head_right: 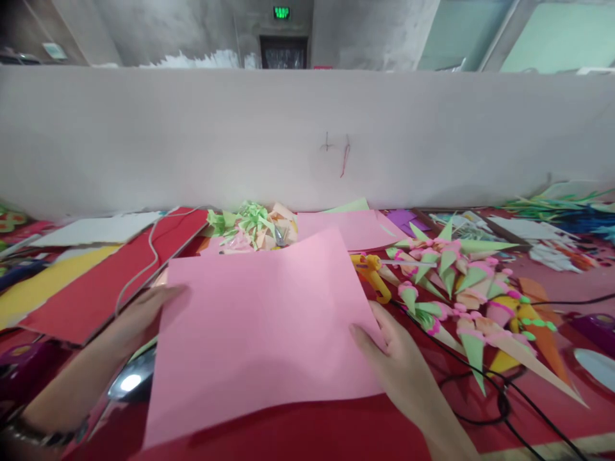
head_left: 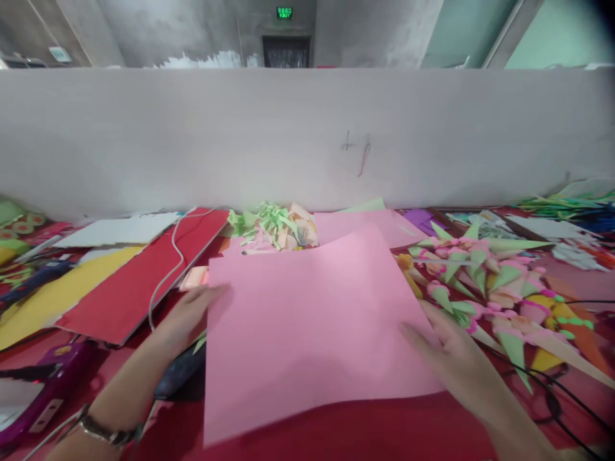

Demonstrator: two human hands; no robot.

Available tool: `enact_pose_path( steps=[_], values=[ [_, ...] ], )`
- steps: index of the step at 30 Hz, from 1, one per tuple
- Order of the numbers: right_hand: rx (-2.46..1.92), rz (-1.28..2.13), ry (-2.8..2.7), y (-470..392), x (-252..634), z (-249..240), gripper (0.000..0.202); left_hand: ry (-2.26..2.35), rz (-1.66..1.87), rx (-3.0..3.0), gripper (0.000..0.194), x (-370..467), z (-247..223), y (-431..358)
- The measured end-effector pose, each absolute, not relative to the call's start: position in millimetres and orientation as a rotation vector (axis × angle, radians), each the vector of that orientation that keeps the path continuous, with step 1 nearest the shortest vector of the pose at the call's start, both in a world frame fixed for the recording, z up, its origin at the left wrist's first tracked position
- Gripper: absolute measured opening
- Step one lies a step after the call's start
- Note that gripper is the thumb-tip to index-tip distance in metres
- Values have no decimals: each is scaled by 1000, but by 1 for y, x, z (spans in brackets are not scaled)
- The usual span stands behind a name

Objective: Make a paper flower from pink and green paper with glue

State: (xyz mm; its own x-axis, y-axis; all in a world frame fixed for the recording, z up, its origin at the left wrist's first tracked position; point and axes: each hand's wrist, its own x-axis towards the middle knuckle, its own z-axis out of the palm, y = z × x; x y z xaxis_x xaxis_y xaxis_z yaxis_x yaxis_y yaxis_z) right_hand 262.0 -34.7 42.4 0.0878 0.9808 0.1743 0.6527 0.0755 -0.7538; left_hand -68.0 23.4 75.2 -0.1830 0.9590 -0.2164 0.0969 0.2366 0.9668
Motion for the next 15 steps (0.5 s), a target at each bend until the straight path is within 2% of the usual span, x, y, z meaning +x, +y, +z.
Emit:
enact_pose_path(
  steps=[3,6,9,15],
  values=[
    [-1630,458,-1779,-39,247,60,35,1323,950,947,31,-50,63,17],
    [-1547,385,-1975,-43,222,71,39,1239,875,974,33,-26,57,7],
    [-1387,550,-2237,-44,192,72,46,1173,929,959,31,-5,54,1],
    [-1186,526,-2594,-44,151,63,45,1060,914,899,33,15,52,2]
  ],
)
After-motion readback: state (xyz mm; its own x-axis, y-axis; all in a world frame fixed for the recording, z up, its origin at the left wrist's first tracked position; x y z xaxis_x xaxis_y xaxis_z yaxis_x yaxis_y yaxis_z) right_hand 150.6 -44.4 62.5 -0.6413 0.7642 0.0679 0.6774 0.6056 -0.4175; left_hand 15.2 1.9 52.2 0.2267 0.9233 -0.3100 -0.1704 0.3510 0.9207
